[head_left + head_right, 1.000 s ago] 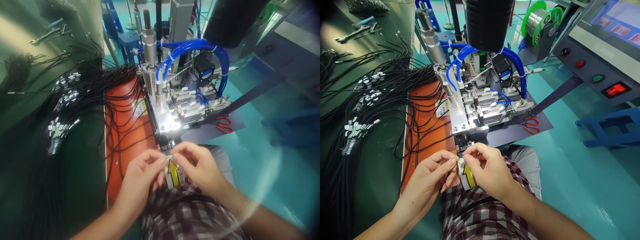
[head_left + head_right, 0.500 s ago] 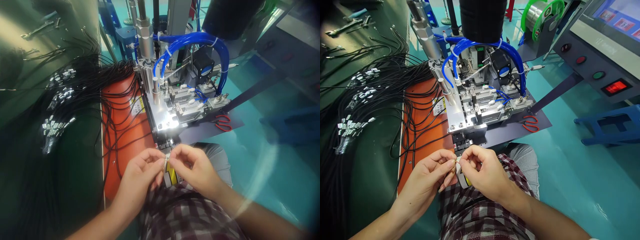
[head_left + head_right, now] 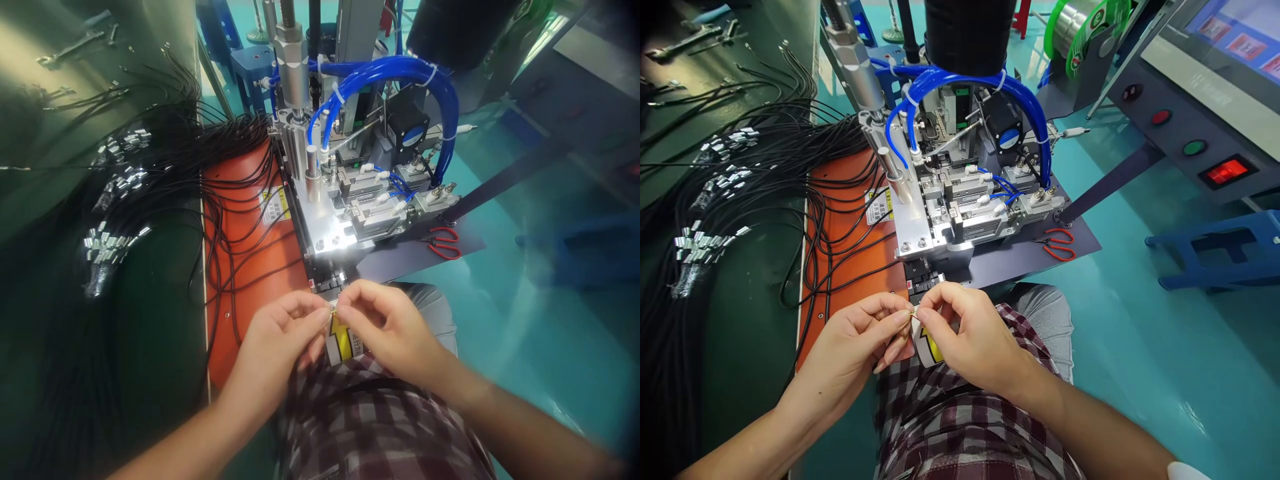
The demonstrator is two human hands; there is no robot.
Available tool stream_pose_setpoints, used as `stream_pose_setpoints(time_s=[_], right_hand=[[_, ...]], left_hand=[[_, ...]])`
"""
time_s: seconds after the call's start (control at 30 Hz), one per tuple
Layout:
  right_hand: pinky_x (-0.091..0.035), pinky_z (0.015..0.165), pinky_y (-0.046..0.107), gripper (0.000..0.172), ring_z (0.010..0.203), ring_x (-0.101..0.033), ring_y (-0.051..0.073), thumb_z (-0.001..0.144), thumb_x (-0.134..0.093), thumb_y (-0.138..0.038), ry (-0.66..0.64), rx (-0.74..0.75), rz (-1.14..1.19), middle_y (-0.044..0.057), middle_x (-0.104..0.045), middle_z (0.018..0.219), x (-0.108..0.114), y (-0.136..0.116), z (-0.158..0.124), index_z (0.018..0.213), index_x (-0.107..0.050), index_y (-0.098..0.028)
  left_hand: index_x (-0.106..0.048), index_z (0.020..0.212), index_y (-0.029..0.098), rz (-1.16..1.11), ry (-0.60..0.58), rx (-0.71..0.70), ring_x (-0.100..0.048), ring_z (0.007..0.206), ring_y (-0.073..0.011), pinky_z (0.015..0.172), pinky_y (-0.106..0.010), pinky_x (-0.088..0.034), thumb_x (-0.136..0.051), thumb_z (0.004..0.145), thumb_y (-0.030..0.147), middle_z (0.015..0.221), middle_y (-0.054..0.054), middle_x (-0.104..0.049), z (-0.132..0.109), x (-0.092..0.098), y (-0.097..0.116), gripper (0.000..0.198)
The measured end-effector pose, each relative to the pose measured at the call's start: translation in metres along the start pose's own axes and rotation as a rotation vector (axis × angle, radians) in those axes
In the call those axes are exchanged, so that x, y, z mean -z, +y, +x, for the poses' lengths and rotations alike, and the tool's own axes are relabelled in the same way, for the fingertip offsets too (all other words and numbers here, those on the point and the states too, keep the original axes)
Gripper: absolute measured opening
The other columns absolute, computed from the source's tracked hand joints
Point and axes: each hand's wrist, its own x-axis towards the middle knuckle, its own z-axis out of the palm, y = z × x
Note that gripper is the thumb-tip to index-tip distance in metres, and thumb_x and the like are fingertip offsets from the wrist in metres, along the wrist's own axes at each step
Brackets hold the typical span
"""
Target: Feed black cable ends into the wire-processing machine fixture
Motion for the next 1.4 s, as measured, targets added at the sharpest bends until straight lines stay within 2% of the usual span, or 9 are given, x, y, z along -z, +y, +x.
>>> stream_pose_setpoints(time_s=[0.17,0.37,0.5,0.77,0.97,1.27,1.4], right_hand=[[-0.042,0.059,0.022,0.011,0.062,-0.051,0.011,0.091,-0.053,-0.02,0.029,0.038,-0.014,-0.003,-0.057,0.07,-0.002,0.001,-0.002,0.08,-0.057,-0.019],[-0.039,0.051,0.021,0.012,0.053,-0.046,0.009,0.089,-0.059,-0.028,0.074,-0.082,0.105,-0.005,-0.053,0.063,-0.008,0.006,-0.004,0.081,-0.061,-0.019],[-0.035,0.049,0.021,0.011,0.052,-0.044,0.009,0.085,-0.062,-0.027,0.083,-0.132,0.141,-0.005,-0.051,0.06,-0.009,0.005,-0.003,0.079,-0.061,-0.018],[-0.035,0.045,0.019,0.01,0.048,-0.042,0.007,0.079,-0.066,-0.024,0.054,-0.257,0.313,-0.006,-0.05,0.057,-0.01,-0.003,0.0,0.076,-0.061,-0.016],[-0.032,0.038,0.018,0.015,0.043,-0.042,0.006,0.074,-0.07,-0.027,0.033,-0.302,0.356,-0.006,-0.051,0.055,-0.007,-0.01,0.003,0.073,-0.06,-0.016],[-0.034,0.044,0.019,0.009,0.046,-0.041,0.006,0.077,-0.063,-0.022,0.033,-0.271,0.309,-0.005,-0.05,0.058,-0.006,-0.007,0.001,0.072,-0.059,-0.016],[-0.036,0.048,0.02,0.005,0.052,-0.044,0.007,0.08,-0.061,-0.019,0.044,-0.17,0.203,-0.005,-0.052,0.061,-0.006,-0.005,-0.003,0.075,-0.06,-0.017]], left_hand=[[-0.06,0.078,0.018,0.009,-0.028,0.021,-0.035,0.043,-0.0072,0.046,-0.021,-0.023,-0.066,0.081,0.04,0.043,0.007,-0.046,-0.001,0.0,0.002,0.024],[-0.058,0.077,0.018,-0.041,-0.029,0.011,-0.031,0.043,-0.0062,0.05,-0.022,-0.025,-0.064,0.083,0.038,0.043,0.008,-0.043,-0.001,-0.001,-0.001,0.022],[-0.058,0.078,0.018,-0.038,-0.022,-0.007,-0.032,0.043,-0.0063,0.049,-0.022,-0.024,-0.065,0.083,0.038,0.043,0.008,-0.044,-0.002,-0.001,-0.001,0.022],[-0.058,0.077,0.018,-0.08,-0.005,-0.013,-0.031,0.044,-0.0058,0.056,-0.023,-0.036,-0.065,0.084,0.037,0.044,0.008,-0.044,-0.004,-0.003,0.001,0.021],[-0.059,0.079,0.019,-0.079,0.016,-0.02,-0.034,0.044,-0.007,0.054,-0.022,-0.036,-0.066,0.082,0.038,0.04,0.009,-0.041,-0.003,-0.003,0.001,0.021],[-0.056,0.078,0.019,-0.061,-0.018,-0.039,-0.031,0.043,-0.0058,0.053,-0.022,-0.029,-0.064,0.084,0.038,0.043,0.009,-0.043,-0.002,-0.003,-0.002,0.022],[-0.055,0.077,0.019,-0.038,-0.025,-0.033,-0.029,0.044,-0.0062,0.052,-0.023,-0.024,-0.062,0.085,0.038,0.044,0.009,-0.042,-0.003,-0.002,-0.001,0.022]])
